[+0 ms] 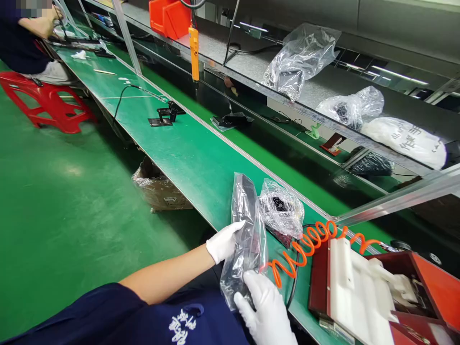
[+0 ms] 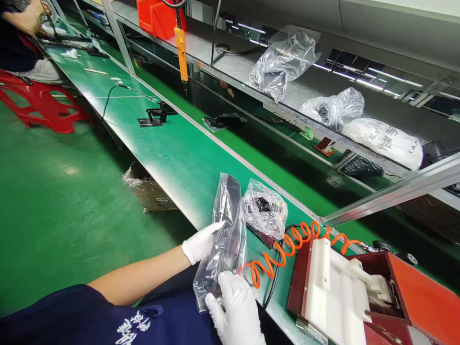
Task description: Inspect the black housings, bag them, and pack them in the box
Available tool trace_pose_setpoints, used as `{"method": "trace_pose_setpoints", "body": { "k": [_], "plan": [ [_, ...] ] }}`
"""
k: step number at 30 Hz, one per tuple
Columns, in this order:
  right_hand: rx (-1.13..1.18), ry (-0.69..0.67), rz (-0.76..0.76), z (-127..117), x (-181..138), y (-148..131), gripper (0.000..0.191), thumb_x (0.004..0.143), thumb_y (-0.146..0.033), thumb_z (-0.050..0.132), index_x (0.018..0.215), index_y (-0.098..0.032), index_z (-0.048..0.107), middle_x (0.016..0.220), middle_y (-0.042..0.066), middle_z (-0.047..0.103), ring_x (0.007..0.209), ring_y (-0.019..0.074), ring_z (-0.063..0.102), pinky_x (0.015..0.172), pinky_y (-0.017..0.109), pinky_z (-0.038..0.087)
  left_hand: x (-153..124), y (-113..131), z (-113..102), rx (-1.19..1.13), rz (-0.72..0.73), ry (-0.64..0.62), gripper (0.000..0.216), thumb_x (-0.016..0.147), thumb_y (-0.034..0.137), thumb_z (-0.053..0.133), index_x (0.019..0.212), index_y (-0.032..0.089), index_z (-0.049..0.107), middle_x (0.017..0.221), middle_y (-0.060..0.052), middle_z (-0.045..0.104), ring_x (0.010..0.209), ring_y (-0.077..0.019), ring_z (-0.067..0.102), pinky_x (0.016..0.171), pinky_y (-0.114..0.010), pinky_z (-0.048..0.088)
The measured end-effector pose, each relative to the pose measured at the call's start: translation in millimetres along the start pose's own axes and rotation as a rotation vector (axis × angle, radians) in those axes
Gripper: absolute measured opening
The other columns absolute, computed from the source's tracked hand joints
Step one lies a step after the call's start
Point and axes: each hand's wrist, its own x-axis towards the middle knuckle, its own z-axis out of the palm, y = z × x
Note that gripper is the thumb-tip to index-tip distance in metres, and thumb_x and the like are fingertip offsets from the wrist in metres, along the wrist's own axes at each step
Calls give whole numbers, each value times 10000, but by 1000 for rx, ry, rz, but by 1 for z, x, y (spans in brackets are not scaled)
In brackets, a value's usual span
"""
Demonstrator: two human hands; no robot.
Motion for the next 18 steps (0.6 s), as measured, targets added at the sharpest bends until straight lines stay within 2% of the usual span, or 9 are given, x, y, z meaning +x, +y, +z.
{"method": "trace_pose_setpoints", "body": {
  "k": [2, 4, 6, 8, 10, 11, 13, 15, 18],
  "plan": [
    [54, 21, 27, 14, -8, -5, 361, 1073, -404, 356, 1055, -197, 652, 959, 4, 690, 858, 91, 657, 779, 223, 564, -5, -7, -6, 20, 14, -28, 200, 901, 314, 751, 875, 118, 729, 758, -71, 759, 659, -190, 743, 738, -313, 643],
    [50, 7, 51, 24, -25, -6, 351, 1060, -417, 369, 1046, -207, 651, 949, 4, 686, 869, 103, 663, 812, 240, 576, -12, -16, -10, 61, 122, -69, 253, 806, 346, 849, 869, 125, 745, 773, -65, 763, 673, -185, 737, 736, -293, 634],
    [-43, -12, 118, 33, -44, -4, 372, 1009, -468, 444, 1171, -207, 653, 1052, 38, 689, 1030, 182, 677, 862, 304, 593, -20, -23, -8, 136, 287, -126, 343, 712, 389, 926, 882, 137, 769, 833, -66, 778, 735, -189, 740, 769, -274, 621],
    [-157, -14, 231, 42, -58, -1, 569, 910, -530, 553, 1351, -174, 603, 1166, 93, 670, 1213, 310, 623, 897, 393, 599, -27, -26, -1, 275, 415, -190, 427, 683, 469, 939, 925, 148, 796, 913, -84, 793, 822, -220, 747, 822, -291, 613],
    [-217, 19, 303, 48, -62, 1, 771, 819, -567, 619, 1449, -132, 536, 1190, 136, 652, 1272, 390, 574, 923, 470, 592, -32, -27, 7, 443, 488, -222, 482, 693, 544, 916, 967, 162, 812, 979, -103, 800, 896, -264, 751, 875, -331, 609],
    [-245, 60, 325, 50, -61, 1, 803, 800, -558, 632, 1465, -122, 517, 1185, 146, 649, 1270, 399, 570, 924, 486, 591, -33, -27, 11, 524, 515, -215, 497, 690, 566, 909, 982, 175, 815, 1004, -105, 802, 929, -282, 751, 905, -350, 606],
    [-330, 179, 355, 48, -55, -3, 746, 822, -453, 619, 1479, -126, 491, 1169, 143, 653, 1251, 369, 587, 891, 457, 604, -37, -31, 19, 674, 549, -173, 517, 680, 598, 901, 1009, 208, 813, 1047, -97, 807, 996, -310, 748, 972, -384, 595],
    [-384, 297, 388, 38, -49, -10, 671, 858, -298, 550, 1503, -138, 460, 1202, 128, 658, 1221, 301, 621, 850, 375, 619, -44, -38, 27, 834, 545, -148, 513, 670, 631, 886, 989, 237, 812, 1046, -87, 814, 1015, -330, 748, 996, -415, 596],
    [-178, 399, 475, 13, -49, -18, 623, 945, -250, 438, 1559, -156, 380, 1310, 107, 638, 1204, 172, 665, 934, 272, 631, -60, -49, 41, 1133, 491, -262, 452, 730, 637, 826, 999, 274, 818, 1047, -83, 820, 1010, -348, 758, 967, -445, 624]
  ]
}}
